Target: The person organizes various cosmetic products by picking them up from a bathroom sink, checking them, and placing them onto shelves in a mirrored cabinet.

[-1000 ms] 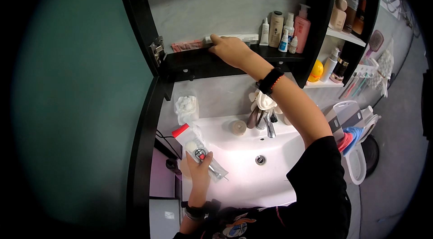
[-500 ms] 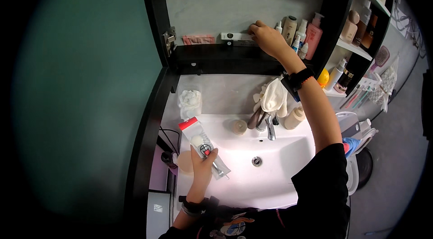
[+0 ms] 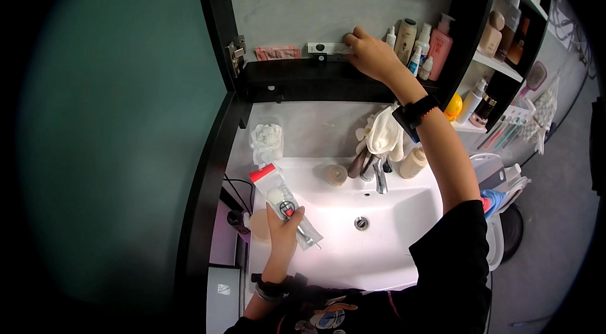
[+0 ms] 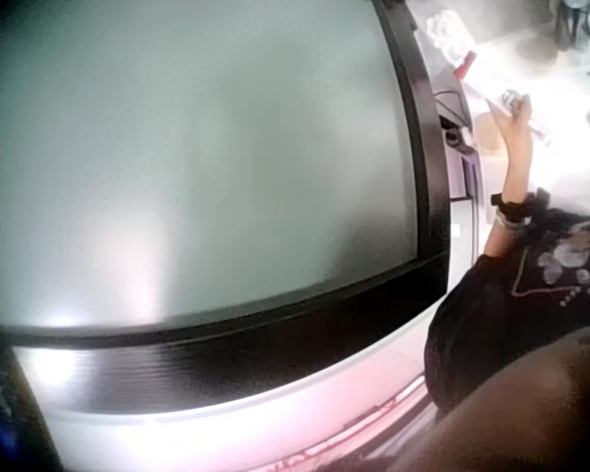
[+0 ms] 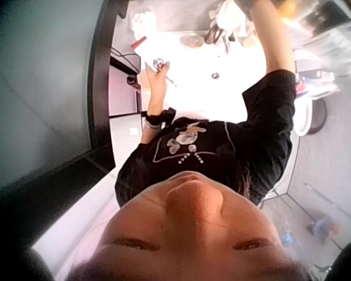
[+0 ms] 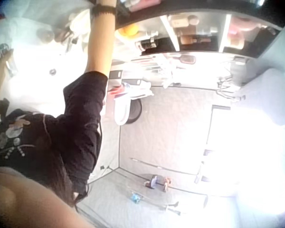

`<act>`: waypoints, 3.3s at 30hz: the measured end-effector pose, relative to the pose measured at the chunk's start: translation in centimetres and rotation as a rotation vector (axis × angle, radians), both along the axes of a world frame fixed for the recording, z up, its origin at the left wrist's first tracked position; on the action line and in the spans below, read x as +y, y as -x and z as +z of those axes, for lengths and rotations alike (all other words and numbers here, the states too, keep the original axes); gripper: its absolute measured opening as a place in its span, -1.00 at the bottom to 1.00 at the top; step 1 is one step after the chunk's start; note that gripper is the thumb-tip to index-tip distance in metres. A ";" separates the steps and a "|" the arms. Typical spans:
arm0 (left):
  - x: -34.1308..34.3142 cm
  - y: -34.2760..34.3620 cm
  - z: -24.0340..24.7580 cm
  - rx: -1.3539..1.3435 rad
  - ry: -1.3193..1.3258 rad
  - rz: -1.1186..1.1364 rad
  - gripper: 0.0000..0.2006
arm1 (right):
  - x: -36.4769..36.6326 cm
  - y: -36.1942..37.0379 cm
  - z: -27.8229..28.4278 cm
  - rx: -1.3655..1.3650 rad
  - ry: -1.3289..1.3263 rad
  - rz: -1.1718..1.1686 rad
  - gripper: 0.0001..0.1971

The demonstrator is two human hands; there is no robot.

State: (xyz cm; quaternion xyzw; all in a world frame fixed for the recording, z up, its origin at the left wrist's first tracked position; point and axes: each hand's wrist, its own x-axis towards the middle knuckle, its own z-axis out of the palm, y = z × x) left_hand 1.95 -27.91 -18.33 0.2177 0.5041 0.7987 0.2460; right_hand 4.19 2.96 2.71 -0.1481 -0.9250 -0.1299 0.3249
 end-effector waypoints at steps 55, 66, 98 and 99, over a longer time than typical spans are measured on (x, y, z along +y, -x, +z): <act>1.1 -3.0 0.8 -0.146 0.026 -0.274 -0.79 | -21.9 -13.8 -20.5 0.452 1.529 0.239 -0.77; 0.9 -2.5 -0.8 -0.189 -0.284 -0.310 -0.85 | -21.2 -15.0 -20.0 0.522 1.514 0.108 -0.71; -0.1 -1.5 0.8 0.151 0.011 -0.338 -0.83 | -21.4 -16.2 -20.2 0.568 1.442 0.039 -0.69; -0.2 -1.5 0.8 0.131 0.001 -0.345 -0.87 | -21.4 -16.2 -20.2 0.562 1.440 0.036 -0.69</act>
